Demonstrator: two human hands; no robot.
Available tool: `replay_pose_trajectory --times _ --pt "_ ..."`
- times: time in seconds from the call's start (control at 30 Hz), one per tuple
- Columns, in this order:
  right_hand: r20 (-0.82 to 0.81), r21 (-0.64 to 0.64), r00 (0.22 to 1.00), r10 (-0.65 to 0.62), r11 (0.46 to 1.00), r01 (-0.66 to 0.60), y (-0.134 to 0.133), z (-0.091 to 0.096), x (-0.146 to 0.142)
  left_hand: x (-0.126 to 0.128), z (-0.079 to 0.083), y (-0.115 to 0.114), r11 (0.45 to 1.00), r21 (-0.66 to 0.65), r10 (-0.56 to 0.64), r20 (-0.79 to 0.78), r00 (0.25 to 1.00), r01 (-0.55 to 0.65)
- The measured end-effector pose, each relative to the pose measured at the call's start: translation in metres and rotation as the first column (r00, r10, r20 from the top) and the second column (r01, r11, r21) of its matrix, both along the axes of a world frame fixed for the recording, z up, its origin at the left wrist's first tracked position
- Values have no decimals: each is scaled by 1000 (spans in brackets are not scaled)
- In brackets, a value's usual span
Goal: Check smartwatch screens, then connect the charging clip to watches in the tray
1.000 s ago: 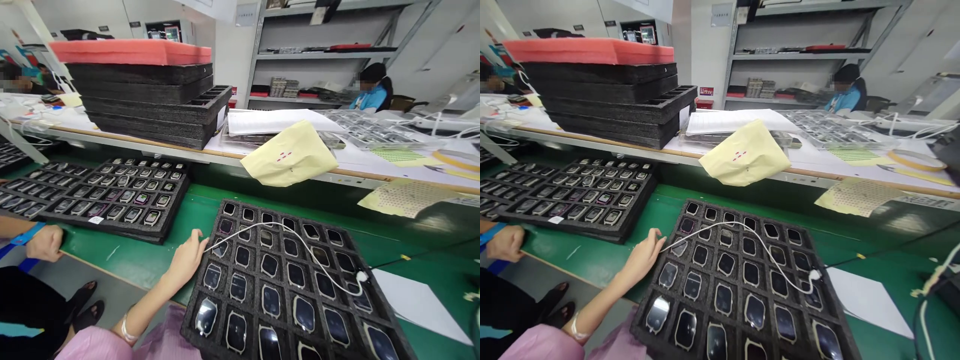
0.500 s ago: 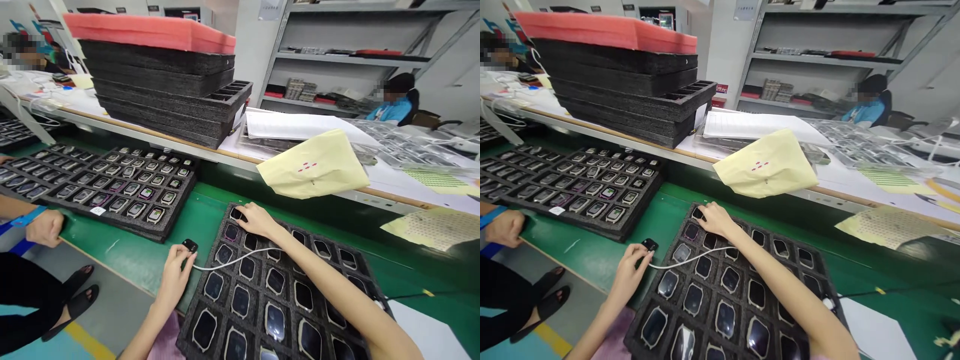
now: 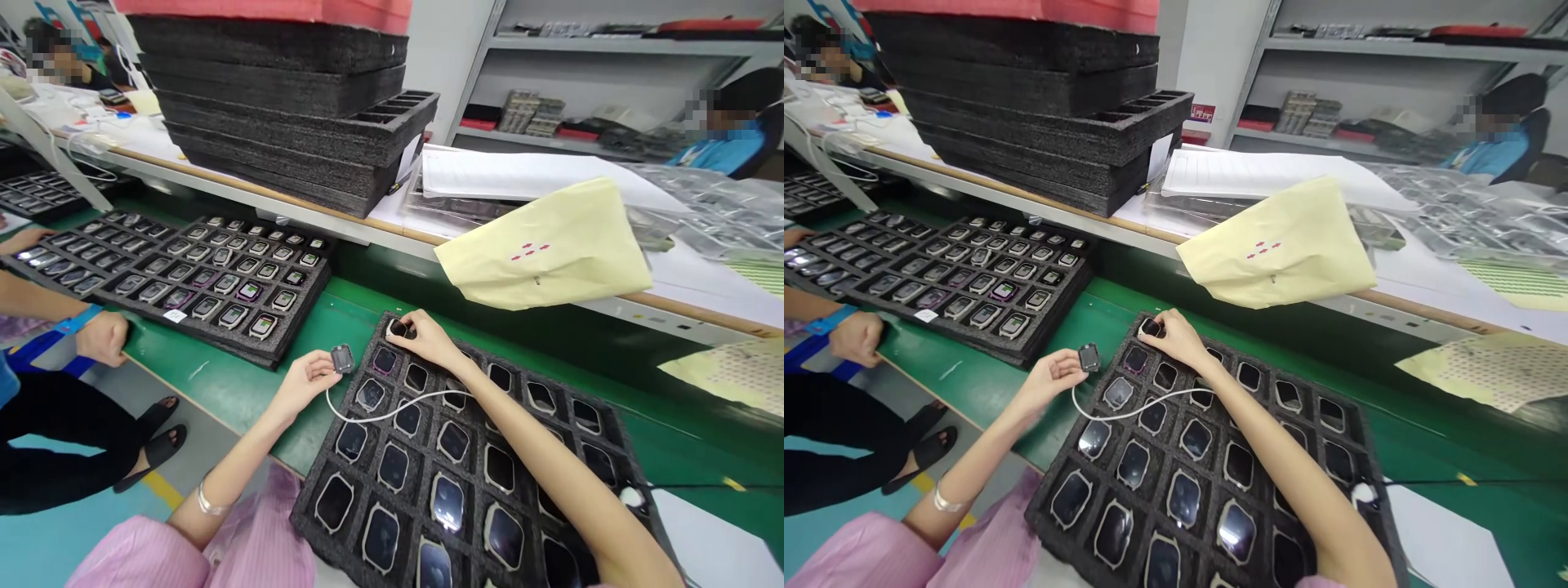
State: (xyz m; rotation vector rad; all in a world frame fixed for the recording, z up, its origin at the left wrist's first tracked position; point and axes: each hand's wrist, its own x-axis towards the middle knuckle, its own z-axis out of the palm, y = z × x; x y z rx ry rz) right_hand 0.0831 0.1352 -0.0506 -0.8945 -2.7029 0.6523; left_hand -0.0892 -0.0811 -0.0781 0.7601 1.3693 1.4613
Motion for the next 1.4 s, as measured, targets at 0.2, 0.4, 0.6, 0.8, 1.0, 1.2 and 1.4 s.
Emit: replay_pose_trajectory --times 0.2,0.4,0.6,0.8,1.0,1.2,1.4 --pt "-260 -182 965 18 981 -68 -26 21 31 20 34 35 980 38 -196 66 978 194" --pt "-453 2 887 92 995 -101 -63 31 61 60 36 73 912 48 -411 127 903 408" --pt "-307 98 932 194 980 -172 -60 12 70 71 21 78 858 55 -512 150 846 510" --pt "-230 152 948 221 970 -190 -69 0 65 62 14 67 876 -3 -475 183 861 483" --pt "-201 222 948 245 954 -200 -81 -6 64 68 5 61 905 -35 -411 193 891 425" --pt "-337 178 910 242 965 -191 -79 -8 64 67 1 60 900 10 -428 213 878 436" --pt "-369 178 888 273 959 -221 -76 -11 66 66 -1 61 883 49 -469 70 881 466"
